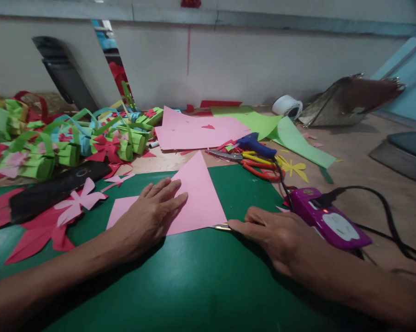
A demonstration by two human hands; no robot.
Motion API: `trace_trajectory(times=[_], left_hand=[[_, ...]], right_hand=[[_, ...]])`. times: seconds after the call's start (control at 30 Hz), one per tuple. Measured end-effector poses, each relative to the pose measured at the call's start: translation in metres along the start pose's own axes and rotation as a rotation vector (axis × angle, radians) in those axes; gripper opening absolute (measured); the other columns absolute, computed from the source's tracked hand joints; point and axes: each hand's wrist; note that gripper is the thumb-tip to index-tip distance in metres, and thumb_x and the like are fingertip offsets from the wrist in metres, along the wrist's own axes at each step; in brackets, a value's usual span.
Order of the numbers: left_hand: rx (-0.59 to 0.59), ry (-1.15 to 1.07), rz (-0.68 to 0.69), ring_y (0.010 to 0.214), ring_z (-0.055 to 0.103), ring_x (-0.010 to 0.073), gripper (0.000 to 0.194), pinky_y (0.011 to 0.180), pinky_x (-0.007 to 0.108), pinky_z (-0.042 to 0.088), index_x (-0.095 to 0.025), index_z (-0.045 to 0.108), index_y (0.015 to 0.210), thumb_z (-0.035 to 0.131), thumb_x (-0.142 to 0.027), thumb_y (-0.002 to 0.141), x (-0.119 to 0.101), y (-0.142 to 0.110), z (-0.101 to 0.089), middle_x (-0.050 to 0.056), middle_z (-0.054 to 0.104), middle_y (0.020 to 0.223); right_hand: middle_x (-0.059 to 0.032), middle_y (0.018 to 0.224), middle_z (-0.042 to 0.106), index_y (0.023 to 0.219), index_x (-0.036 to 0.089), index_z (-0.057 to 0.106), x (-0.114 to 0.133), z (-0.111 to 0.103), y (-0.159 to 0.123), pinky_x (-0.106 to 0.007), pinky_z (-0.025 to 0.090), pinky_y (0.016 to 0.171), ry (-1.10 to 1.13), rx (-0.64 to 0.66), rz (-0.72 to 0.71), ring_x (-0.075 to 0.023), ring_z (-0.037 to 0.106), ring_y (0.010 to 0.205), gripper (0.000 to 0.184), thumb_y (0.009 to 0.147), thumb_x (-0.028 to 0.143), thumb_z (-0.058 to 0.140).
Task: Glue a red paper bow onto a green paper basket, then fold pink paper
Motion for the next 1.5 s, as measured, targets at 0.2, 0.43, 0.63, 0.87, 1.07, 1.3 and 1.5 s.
trace_trajectory(times=[0.2,0.43,0.63,0.87,1.07,1.3,1.5], left_hand=[[0.02,-0.013,-0.03,0.135,0.035,0.0397,0.044,0.099,0.064,0.037,-0.02,0.056,0.129,0.023,-0.03,0.101,-0.002,-0.001,0.002,0.017,0.043,0.146],[-0.001,0.005,-0.037,0.134,0.037,0.0397,0.042,0.099,0.061,0.039,-0.02,0.055,0.128,0.025,-0.027,0.1,-0.008,-0.001,0.002,0.016,0.044,0.145],[-0.031,0.009,-0.061,0.132,0.038,0.0397,0.039,0.098,0.06,0.041,-0.02,0.056,0.126,0.027,-0.026,0.1,-0.012,0.0,0.002,0.015,0.046,0.143],[-0.005,-0.023,-0.173,0.136,0.032,0.0414,0.037,0.1,0.065,0.036,-0.025,0.053,0.128,0.03,-0.027,0.099,-0.018,0.001,0.007,0.012,0.042,0.147],[0.023,-0.009,-0.244,0.134,0.032,0.0459,0.038,0.094,0.073,0.036,-0.017,0.053,0.126,0.03,-0.021,0.096,-0.023,0.003,0.003,0.018,0.041,0.146],[0.214,-0.106,0.165,0.144,0.021,0.0285,0.047,0.112,0.055,0.027,-0.026,0.04,0.141,0.033,-0.019,0.096,0.018,0.008,-0.031,0.007,0.029,0.155],[0.263,-0.171,0.25,0.144,0.021,0.0299,0.045,0.111,0.064,0.015,-0.027,0.039,0.142,0.032,-0.022,0.097,0.03,0.012,-0.015,0.006,0.034,0.153]], right_hand=[[-0.0002,0.079,0.052,0.122,0.03,0.056,0.004,0.001,0.004,-0.027,0.025,0.054,0.005,0.012,0.005,-0.0148,0.05,0.06,0.063,0.07,-0.004,0.047],[0.0007,0.079,0.052,0.122,0.031,0.055,0.008,0.002,0.01,-0.028,0.023,0.055,0.017,0.014,-0.013,-0.0146,0.05,0.06,0.066,0.066,-0.004,0.048],[-0.0004,0.079,0.054,0.123,0.032,0.057,0.015,-0.002,0.015,-0.028,0.022,0.054,0.061,0.043,-0.014,-0.0149,0.052,0.062,0.061,0.074,-0.002,0.045],[-0.001,0.078,0.054,0.12,0.028,0.059,0.016,0.0,0.015,-0.028,0.025,0.053,0.03,0.015,-0.036,-0.0158,0.052,0.06,0.058,0.072,-0.002,0.045],[-0.0023,0.08,0.055,0.122,0.028,0.061,0.005,-0.005,0.027,-0.025,0.031,0.053,0.068,0.028,-0.037,-0.0144,0.051,0.06,0.058,0.076,-0.003,0.044],[-0.0033,0.079,0.055,0.124,0.028,0.061,-0.008,-0.004,0.031,-0.025,0.037,0.058,0.042,0.025,-0.078,-0.016,0.054,0.064,0.056,0.081,-0.001,0.042],[-0.0035,0.078,0.054,0.121,0.025,0.063,-0.006,-0.002,0.031,-0.025,0.037,0.057,0.014,0.033,-0.09,-0.0154,0.052,0.063,0.053,0.082,-0.001,0.04]])
Point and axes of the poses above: each hand's wrist, its own y-axis towards the middle knuckle, its own z-axis out of the palm, x = y × z
